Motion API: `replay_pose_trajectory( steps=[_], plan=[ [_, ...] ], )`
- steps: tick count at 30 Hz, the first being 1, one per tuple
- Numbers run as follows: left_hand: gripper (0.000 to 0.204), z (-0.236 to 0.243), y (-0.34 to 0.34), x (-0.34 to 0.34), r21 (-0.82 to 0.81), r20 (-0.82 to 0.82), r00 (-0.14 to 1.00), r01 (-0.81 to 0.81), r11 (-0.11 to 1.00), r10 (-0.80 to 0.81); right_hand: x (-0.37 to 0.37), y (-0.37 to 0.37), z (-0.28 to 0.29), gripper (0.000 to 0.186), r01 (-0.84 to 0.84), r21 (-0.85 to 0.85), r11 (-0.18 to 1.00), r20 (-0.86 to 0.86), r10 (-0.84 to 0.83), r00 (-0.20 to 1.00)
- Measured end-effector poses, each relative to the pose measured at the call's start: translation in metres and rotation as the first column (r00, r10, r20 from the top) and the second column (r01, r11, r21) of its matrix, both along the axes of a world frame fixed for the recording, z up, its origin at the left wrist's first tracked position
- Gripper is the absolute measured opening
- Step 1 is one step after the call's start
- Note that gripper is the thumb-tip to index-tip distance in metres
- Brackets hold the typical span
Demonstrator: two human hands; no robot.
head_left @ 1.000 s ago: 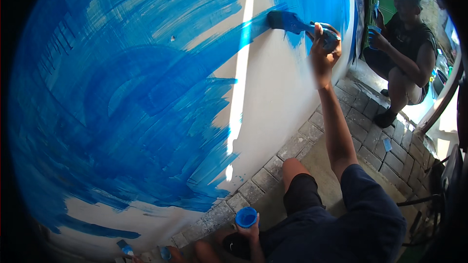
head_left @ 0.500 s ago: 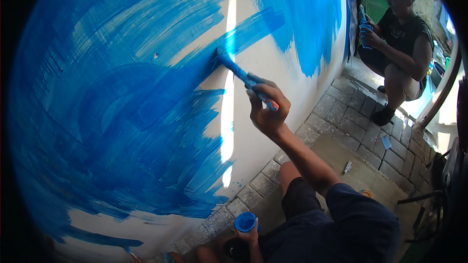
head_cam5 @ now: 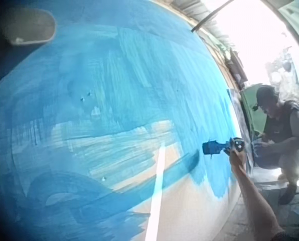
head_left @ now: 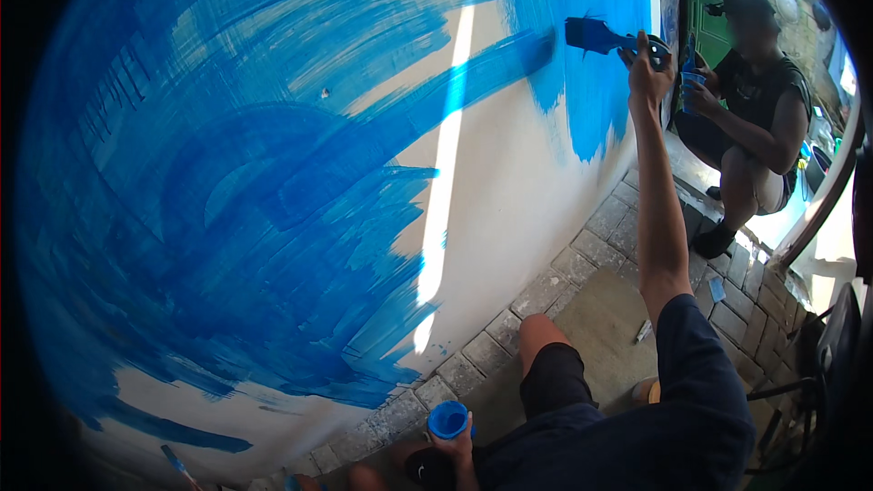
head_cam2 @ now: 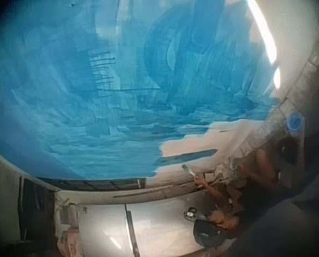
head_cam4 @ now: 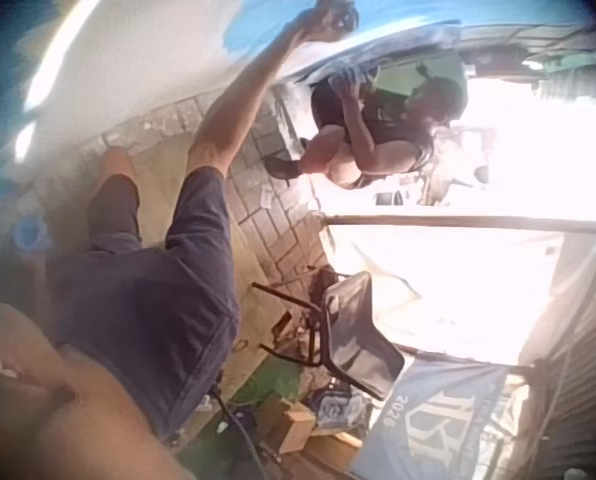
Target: Painting a wall with blue paint using a brush.
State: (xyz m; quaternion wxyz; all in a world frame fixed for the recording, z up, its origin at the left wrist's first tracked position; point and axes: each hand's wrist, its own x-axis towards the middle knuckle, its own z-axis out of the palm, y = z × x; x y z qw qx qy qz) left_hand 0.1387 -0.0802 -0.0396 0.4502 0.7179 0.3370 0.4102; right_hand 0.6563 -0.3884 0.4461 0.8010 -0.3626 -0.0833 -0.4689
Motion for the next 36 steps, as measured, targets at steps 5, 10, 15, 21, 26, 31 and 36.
replay_pose_trajectory(
  steps=[5,10,15,21,26,31,36],
  plan=[
    [0.073,0.0,0.005,-0.003,0.048,-0.004,0.999,-0.036,0.998,0.037,-0.022,0.048,0.045,0.017,0.658,-0.257,0.708,0.164,-0.639,0.751],
    [0.075,-0.009,0.004,-0.002,0.006,0.035,0.998,-0.057,0.998,0.057,-0.097,0.172,0.018,0.016,0.614,-0.375,0.695,0.367,-0.497,0.787],
    [0.075,-0.005,0.003,-0.002,-0.081,0.124,0.992,0.008,0.997,0.002,-0.237,0.245,-0.01,0.022,0.271,-0.434,0.859,0.524,-0.003,0.851],
    [0.075,0.005,0.002,-0.01,0.014,-0.023,0.994,-0.106,0.994,0.106,-0.196,0.229,-0.002,0.022,-0.327,-0.362,0.873,0.235,0.425,0.874],
    [0.076,-0.009,0.01,-0.013,-0.023,0.039,0.993,-0.112,0.993,0.112,-0.092,0.135,0.0,0.022,-0.076,-0.109,0.991,0.183,0.095,0.978],
    [0.07,0.015,-0.004,0.0,-0.051,0.049,0.999,-0.013,0.999,0.016,-0.017,0.044,0.001,0.017,0.534,-0.172,0.828,0.133,-0.517,0.845],
    [0.072,0.001,0.005,-0.006,-0.048,-0.001,1.0,-0.012,0.999,0.012,-0.079,0.145,0.001,0.013,0.513,-0.353,0.783,0.234,-0.457,0.858]
  ],
)
